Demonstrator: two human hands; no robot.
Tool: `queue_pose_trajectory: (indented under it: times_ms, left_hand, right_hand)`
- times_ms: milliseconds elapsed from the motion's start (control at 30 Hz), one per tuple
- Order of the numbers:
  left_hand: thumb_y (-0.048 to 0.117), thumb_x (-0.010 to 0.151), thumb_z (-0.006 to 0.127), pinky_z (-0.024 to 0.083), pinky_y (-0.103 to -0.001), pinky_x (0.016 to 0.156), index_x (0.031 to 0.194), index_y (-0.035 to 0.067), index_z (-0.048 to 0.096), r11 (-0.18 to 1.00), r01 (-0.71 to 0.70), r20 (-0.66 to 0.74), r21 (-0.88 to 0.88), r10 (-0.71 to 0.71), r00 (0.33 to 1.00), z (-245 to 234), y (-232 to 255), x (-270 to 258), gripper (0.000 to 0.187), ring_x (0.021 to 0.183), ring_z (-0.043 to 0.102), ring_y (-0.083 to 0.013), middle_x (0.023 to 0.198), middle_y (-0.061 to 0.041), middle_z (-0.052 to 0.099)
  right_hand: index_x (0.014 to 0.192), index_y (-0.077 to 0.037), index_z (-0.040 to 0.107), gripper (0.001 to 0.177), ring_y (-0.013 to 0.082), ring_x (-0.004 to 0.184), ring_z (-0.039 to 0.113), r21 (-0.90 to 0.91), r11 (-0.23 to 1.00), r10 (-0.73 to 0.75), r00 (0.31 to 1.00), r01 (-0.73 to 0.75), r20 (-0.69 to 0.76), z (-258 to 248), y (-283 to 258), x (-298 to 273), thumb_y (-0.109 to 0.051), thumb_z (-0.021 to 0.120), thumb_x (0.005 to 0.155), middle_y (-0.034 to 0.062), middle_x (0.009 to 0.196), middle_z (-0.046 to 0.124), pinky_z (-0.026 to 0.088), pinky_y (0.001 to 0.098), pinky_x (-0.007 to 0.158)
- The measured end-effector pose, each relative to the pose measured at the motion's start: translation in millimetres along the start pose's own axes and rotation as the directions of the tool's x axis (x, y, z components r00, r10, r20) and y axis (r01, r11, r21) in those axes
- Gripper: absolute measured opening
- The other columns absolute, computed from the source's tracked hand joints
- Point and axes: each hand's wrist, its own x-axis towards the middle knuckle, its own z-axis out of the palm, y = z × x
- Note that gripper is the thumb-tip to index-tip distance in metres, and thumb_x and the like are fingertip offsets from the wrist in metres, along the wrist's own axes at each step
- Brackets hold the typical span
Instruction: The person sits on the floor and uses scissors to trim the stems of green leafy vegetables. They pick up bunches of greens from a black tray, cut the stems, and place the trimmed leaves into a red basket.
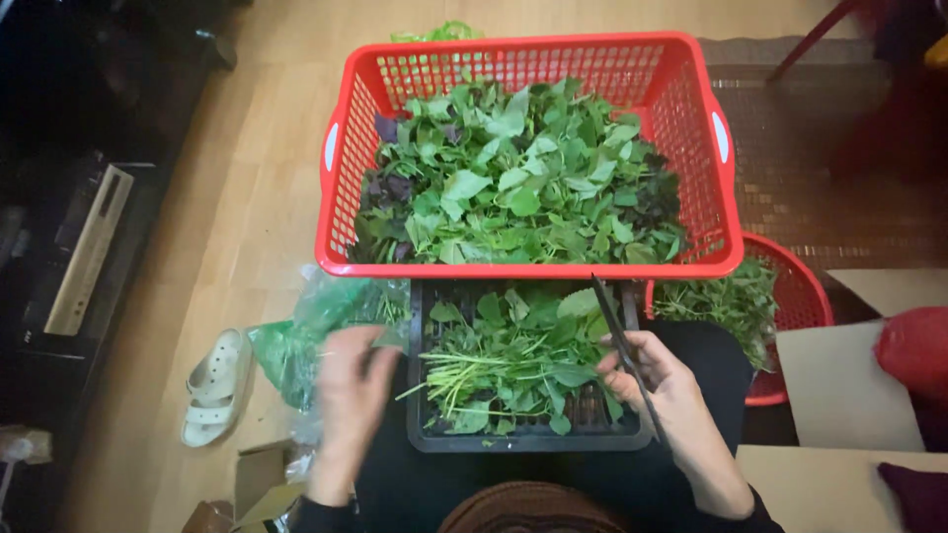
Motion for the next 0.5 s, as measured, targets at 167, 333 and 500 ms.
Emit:
queue_pose_trajectory:
  times_ms: [167,333,500]
  left_hand:
    - [0.013,0.089,0.073,0.047,-0.035,0.071,0.100,0.010,0.069,0.915,-0.303,0.244,-0.266,0.368,0.897,37.3,88.4,5.6,0.012,0.086,0.058,-0.0224,0.094,-0.004,0.065]
    - [0.012,0.083,0.078,0.047,-0.041,0.063,0.098,0.009,0.067,0.888,-0.455,0.375,-0.069,0.446,0.813,77.8,85.7,3.1,0.019,0.084,0.053,-0.0282,0.095,-0.006,0.058]
    - [0.021,0.084,0.078,0.048,-0.039,0.076,0.094,0.013,0.067,0.955,-0.225,0.446,-0.191,0.289,0.847,59.1,87.7,6.7,0.017,0.088,0.057,-0.0223,0.097,-0.001,0.062]
  right_hand:
    - [0.121,-0.004,0.063,0.038,0.0152,0.090,0.066,-0.035,0.998,0.044,0.999,-0.044,-0.003,5.5,-13.5,-2.7,-0.015,0.071,0.086,0.0079,0.096,0.071,0.050,0.0266,0.082]
    - [0.124,-0.002,0.060,0.042,0.0165,0.091,0.066,-0.004,1.000,-0.010,1.000,0.009,-0.003,-0.5,2.3,-5.9,-0.010,0.073,0.085,0.0101,0.096,0.070,0.051,0.0278,0.085]
    - [0.124,-0.004,0.060,0.045,0.0165,0.095,0.066,0.050,0.999,0.008,1.000,-0.009,0.023,-8.3,12.2,-9.0,-0.011,0.075,0.082,0.0100,0.107,0.070,0.051,0.0272,0.084]
